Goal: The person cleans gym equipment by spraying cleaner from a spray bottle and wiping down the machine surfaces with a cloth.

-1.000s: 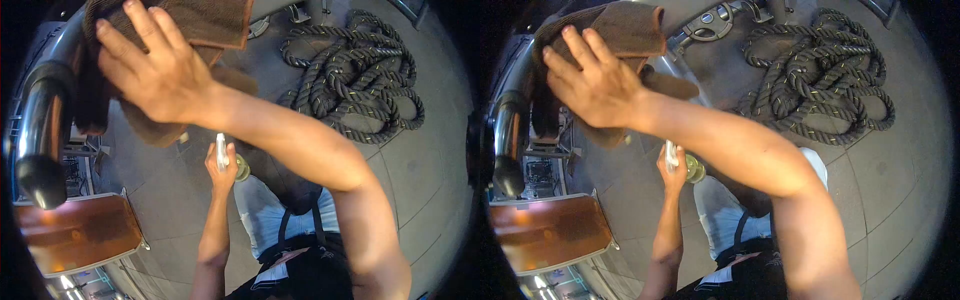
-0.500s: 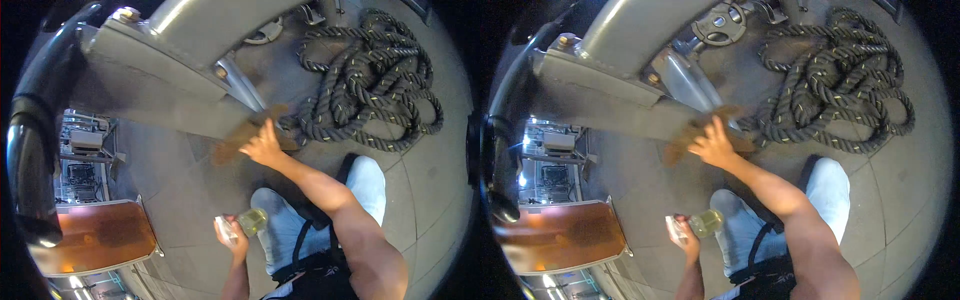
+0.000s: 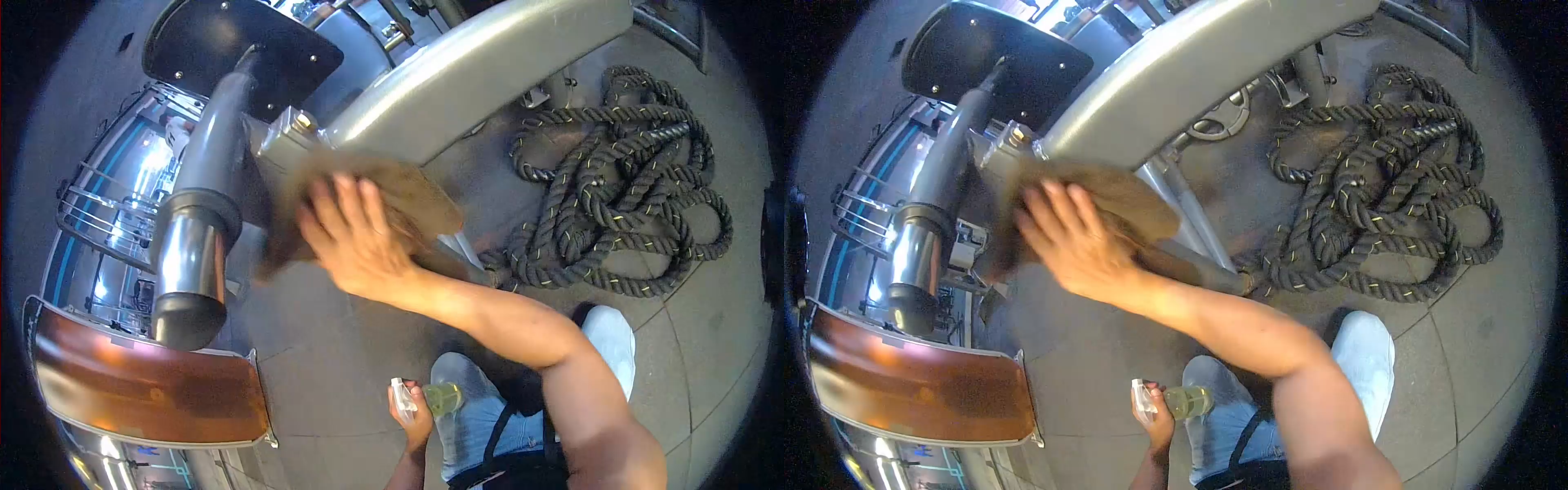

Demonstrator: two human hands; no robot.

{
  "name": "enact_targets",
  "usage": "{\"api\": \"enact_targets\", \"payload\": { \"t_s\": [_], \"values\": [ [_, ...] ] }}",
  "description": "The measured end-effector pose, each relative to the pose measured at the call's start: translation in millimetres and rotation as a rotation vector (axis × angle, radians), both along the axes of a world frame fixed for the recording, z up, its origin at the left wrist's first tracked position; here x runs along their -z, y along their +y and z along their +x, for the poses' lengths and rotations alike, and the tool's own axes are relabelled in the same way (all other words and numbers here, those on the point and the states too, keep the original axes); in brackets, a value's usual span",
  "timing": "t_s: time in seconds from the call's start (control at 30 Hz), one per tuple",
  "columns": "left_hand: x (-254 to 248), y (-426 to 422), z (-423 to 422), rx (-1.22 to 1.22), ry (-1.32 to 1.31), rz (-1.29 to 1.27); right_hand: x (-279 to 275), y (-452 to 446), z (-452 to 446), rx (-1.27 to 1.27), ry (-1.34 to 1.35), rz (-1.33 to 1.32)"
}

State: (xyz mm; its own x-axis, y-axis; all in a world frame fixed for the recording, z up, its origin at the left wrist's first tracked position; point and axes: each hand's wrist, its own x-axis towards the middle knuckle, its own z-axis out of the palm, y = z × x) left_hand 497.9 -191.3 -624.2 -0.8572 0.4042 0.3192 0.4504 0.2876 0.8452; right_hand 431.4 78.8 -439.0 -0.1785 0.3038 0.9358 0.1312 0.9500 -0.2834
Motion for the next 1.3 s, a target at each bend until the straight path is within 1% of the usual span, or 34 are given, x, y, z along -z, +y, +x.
{"api": "enact_targets", "payload": {
  "t_s": [0.03,0.07,0.1,0.13,0.17,0.23,0.3,0.4,0.5,0.53,0.57,0.63,0.7,0.73,0.77,0.83,0.87,0.97,1.03,1.1,1.17,1.2,1.23,1.3],
  "values": [
    [-0.7,2.1,0.8,-0.012,-0.021,0.02,-40.4,5.7,4.6,0.016,0.082,-0.035],
    [-1.3,1.5,0.6,0.013,-0.007,-0.029,-66.6,10.1,5.7,0.117,0.088,-0.044],
    [-2.1,-1.2,0.4,0.033,0.003,-0.085,-80.0,12.9,5.1,0.214,0.088,-0.059],
    [-4.8,-4.6,0.4,0.054,0.011,-0.136,-76.3,15.9,2.2,0.317,0.068,0.006],
    [-7.0,-2.6,-2.8,0.07,0.032,-0.135,-69.9,17.9,0.3,0.137,0.132,-0.015],
    [-8.3,-1.6,0.9,0.1,0.059,-0.137,-39.1,15.2,9.4,-0.019,0.097,-0.007],
    [-11.0,2.5,3.9,0.088,0.045,-0.109,20.8,6.5,-4.0,0.032,0.071,0.024],
    [-6.1,0.7,0.7,0.075,0.049,-0.078,36.6,14.3,-0.4,-0.005,0.082,0.058],
    [-2.6,1.9,-0.3,0.047,0.028,-0.034,-21.3,24.2,23.5,-0.303,0.263,0.017],
    [4.0,-0.5,-3.0,0.042,0.017,-0.02,-42.9,30.5,25.6,-0.359,0.311,0.028],
    [7.5,-2.2,-4.4,0.039,0.005,-0.01,-66.6,36.3,27.3,-0.33,0.379,0.024],
    [0.7,-1.0,-1.6,0.047,0.026,-0.03,-91.9,54.4,20.2,-0.52,0.511,-0.244],
    [-2.7,7.8,-4.4,0.042,0.018,-0.012,-117.2,72.3,26.1,-0.531,0.327,-0.43],
    [-1.8,6.1,-2.8,0.034,-0.014,-0.005,-126.3,84.3,15.4,-0.35,0.272,-0.459],
    [-1.5,5.2,-3.7,0.035,-0.043,0.0,-133.0,113.0,-4.1,-0.336,0.135,-0.468],
    [-2.8,3.9,-4.7,0.06,0.013,-0.047,-131.4,127.9,15.6,-0.357,0.125,0.285],
    [-3.1,5.0,-6.8,0.074,0.046,-0.061,-126.3,139.8,-0.6,-0.359,0.143,0.307],
    [3.4,4.4,-7.4,0.072,0.049,-0.019,-123.1,82.3,18.7,-0.219,0.127,-0.367],
    [-2.5,7.4,-1.6,0.038,0.039,-0.007,-82.1,57.7,16.4,-0.17,0.385,-0.083],
    [-10.6,14.9,1.3,0.028,0.055,0.012,-40.9,35.5,25.9,-0.104,0.155,0.022],
    [-0.9,7.2,0.5,0.035,0.08,0.009,15.8,16.4,16.3,-0.08,-0.041,0.105],
    [4.3,2.8,-0.7,0.041,0.092,0.003,48.9,11.7,6.8,-0.069,-0.084,0.163],
    [7.7,3.4,-4.3,0.039,0.103,0.004,66.3,14.2,1.3,-0.065,-0.125,0.229],
    [-4.2,7.2,0.2,0.032,0.053,0.047,43.8,25.9,16.4,-0.062,-0.24,0.427]
  ]
}}
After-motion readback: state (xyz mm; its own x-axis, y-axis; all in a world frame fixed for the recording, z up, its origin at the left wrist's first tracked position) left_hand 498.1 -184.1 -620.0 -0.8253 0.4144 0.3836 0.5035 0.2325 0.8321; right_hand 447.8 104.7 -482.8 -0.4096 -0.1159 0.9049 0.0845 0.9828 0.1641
